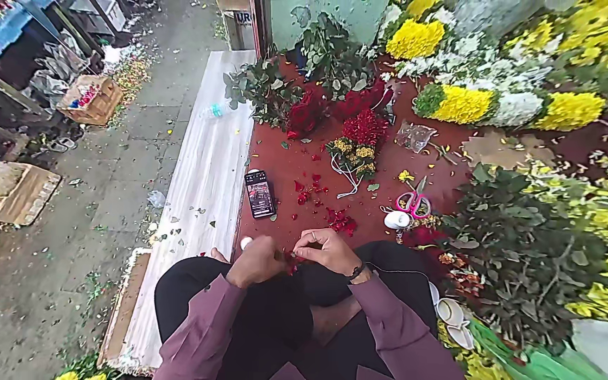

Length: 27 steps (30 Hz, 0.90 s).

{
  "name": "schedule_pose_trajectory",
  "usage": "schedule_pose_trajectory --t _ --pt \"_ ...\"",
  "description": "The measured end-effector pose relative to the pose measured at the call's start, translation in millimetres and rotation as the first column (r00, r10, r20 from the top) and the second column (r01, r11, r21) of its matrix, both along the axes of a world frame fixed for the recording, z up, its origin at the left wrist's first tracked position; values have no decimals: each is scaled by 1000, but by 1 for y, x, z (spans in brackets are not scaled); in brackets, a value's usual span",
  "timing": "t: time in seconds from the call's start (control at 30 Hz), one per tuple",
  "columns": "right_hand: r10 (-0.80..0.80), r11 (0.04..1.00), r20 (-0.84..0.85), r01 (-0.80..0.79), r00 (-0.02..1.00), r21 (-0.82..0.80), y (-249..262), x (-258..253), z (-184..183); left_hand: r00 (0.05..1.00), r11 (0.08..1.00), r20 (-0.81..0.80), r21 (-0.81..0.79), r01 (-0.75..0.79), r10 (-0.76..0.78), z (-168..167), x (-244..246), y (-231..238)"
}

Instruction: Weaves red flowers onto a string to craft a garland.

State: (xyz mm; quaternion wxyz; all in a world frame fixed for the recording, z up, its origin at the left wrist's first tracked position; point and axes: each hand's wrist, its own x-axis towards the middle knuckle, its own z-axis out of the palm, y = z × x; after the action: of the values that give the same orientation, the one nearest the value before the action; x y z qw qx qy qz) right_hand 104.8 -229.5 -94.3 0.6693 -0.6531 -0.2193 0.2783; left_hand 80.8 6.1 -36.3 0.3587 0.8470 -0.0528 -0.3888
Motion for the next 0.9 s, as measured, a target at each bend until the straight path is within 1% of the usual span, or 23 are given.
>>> schedule_pose_trajectory --t 0.03,0.07,0.1,0.13,0.17,0.2,0.23,0.27,0.3,0.33,0.37,0.43,0.5,0.57,0.63,0.67,0.73,0.77,0.9 --pt "8 1000 -41 -7 999 8 -2 4 -5 996 975 -6 -204 84 -87 4 1 0" --pt "35 999 -105 -33 994 18 -4 7 -11 995 909 18 -405 99 -101 7 3 -1" --pt "64 997 -194 -57 979 44 -5 7 -16 998 839 51 -541 52 -29 9 4 -1" --pt "65 995 -292 -39 954 93 -4 2 -18 992 799 67 -599 -44 105 11 6 -1" --pt "60 992 -355 -16 933 124 0 -5 -18 961 787 86 -595 -162 262 11 7 0" --pt "63 993 -359 -21 931 119 6 -10 -16 907 803 135 -530 -274 398 8 8 2" --pt "80 993 -295 -48 952 112 13 -13 -12 852 836 223 -417 -356 474 2 8 4" --pt "98 990 -221 -74 970 116 17 -14 -7 820 868 307 -285 -405 483 -3 8 5" --pt "104 989 -167 -84 980 122 19 -15 -2 817 895 366 -162 -416 446 -8 6 6" --pt "92 989 -132 -75 987 128 18 -14 3 832 911 384 -71 -406 401 -11 5 6" --pt "65 990 -116 -49 991 132 14 -13 6 854 924 375 -20 -382 361 -11 3 7" --pt "-12 992 -109 26 994 127 2 -8 9 894 943 321 14 -334 312 -7 3 9" --pt "-100 988 -124 113 987 104 -12 0 10 931 959 238 -3 -283 276 -5 5 10" --pt "-137 984 -160 153 977 88 -21 5 8 951 972 204 -13 -233 230 -7 5 8" --pt "-103 988 -192 124 976 96 -22 6 8 967 978 154 4 -207 204 -9 5 4" --pt "-57 992 -200 78 978 99 -21 5 9 972 978 112 5 -208 206 -10 5 4" --pt "64 995 -186 -48 980 89 -20 4 9 968 968 13 -23 -251 252 -11 5 6" --pt "98 993 -176 -85 979 81 -19 3 9 959 959 -23 -25 -283 283 -10 4 7" --pt "134 989 -166 -121 977 86 -24 5 13 925 926 -31 1 -378 378 -8 4 5"
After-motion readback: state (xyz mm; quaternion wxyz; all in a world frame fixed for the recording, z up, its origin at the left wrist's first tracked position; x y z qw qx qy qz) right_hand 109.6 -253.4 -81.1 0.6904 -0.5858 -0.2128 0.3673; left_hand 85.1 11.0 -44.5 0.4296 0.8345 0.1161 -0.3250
